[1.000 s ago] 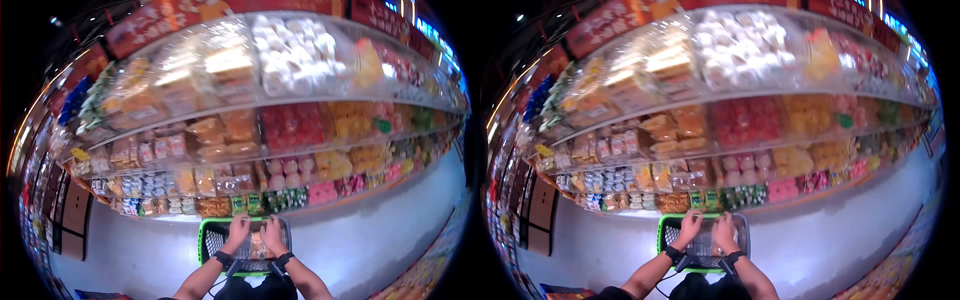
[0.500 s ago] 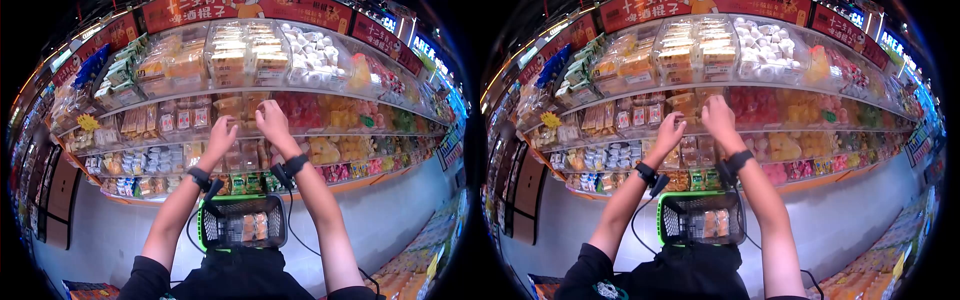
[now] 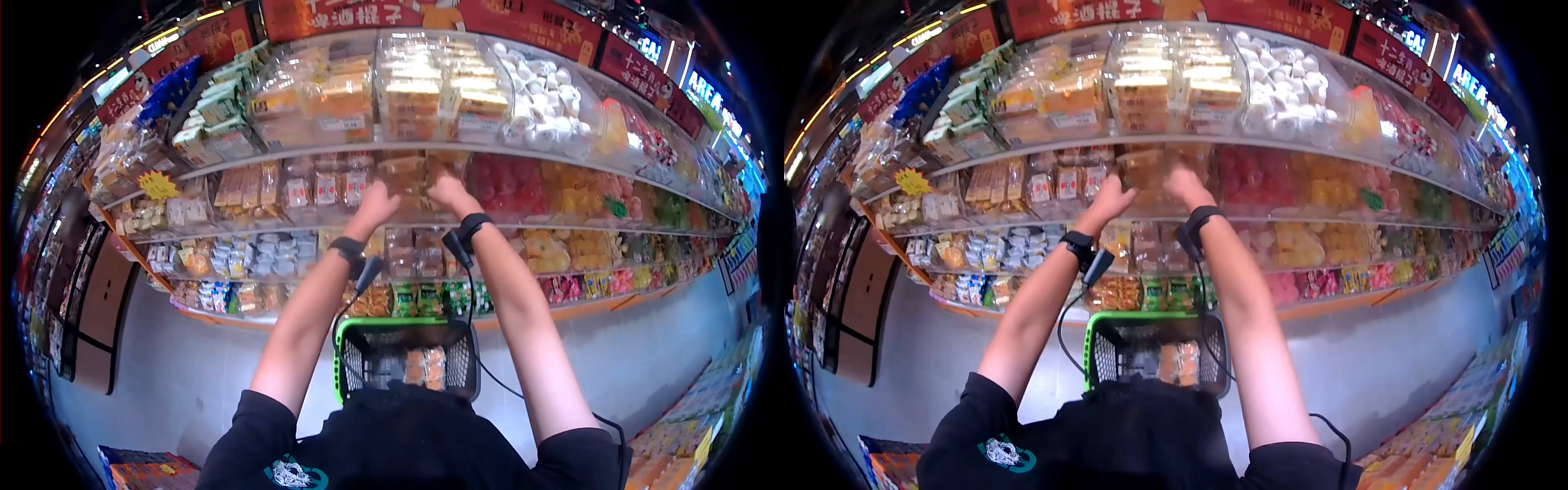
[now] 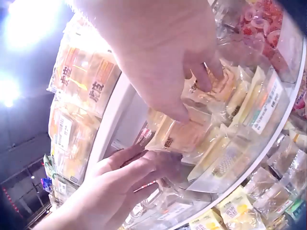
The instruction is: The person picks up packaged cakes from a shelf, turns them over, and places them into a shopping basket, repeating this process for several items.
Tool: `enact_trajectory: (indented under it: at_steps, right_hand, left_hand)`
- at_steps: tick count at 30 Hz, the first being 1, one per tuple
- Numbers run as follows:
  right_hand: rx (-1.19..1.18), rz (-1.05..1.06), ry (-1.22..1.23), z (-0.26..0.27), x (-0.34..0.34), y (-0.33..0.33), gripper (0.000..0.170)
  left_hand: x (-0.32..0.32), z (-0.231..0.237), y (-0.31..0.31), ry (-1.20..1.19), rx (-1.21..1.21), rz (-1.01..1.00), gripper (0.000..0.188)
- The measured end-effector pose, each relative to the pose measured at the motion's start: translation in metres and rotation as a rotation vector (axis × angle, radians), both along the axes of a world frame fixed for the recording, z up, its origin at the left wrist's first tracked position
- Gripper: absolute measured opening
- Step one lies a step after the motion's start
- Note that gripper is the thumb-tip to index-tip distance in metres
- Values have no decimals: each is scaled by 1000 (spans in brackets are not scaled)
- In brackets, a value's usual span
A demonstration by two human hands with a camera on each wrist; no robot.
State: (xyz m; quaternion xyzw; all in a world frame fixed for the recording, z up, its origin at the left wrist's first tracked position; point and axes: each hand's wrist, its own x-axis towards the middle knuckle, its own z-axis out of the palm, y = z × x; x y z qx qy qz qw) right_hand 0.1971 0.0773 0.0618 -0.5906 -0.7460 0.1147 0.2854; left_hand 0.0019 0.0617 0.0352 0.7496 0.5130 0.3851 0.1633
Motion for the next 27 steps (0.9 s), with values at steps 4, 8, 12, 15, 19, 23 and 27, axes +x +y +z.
enact_trajectory:
  at_steps: [4, 8, 12, 15, 19, 23, 27]
  right_hand:
    - [-114, -97, -431, 63, -43, -30, 61]
    - [131, -33, -554, -10, -49, 42, 56]
    - [93, 42, -601, -24, -45, 63, 53]
    - [14, 75, -350, 50, -49, -5, 56]
    - [-22, 13, 195, 48, -34, -24, 65]
    - [-342, 48, 527, 25, -17, -59, 59]
    - [-107, -14, 681, 0, 0, -83, 54]
  left_hand:
    - [-12, -2, 10, -5, 38, -92, 54]
    - [-18, -8, 6, 26, -60, -71, 60]
    - [-14, -19, -9, 24, 57, -78, 61]
    - [-4, -4, -31, 18, 101, -104, 75]
    - [20, 1, -51, 36, 275, 13, 88]
    - [26, 28, -92, -2, 364, 12, 62]
    - [18, 17, -98, -607, -237, -137, 34]
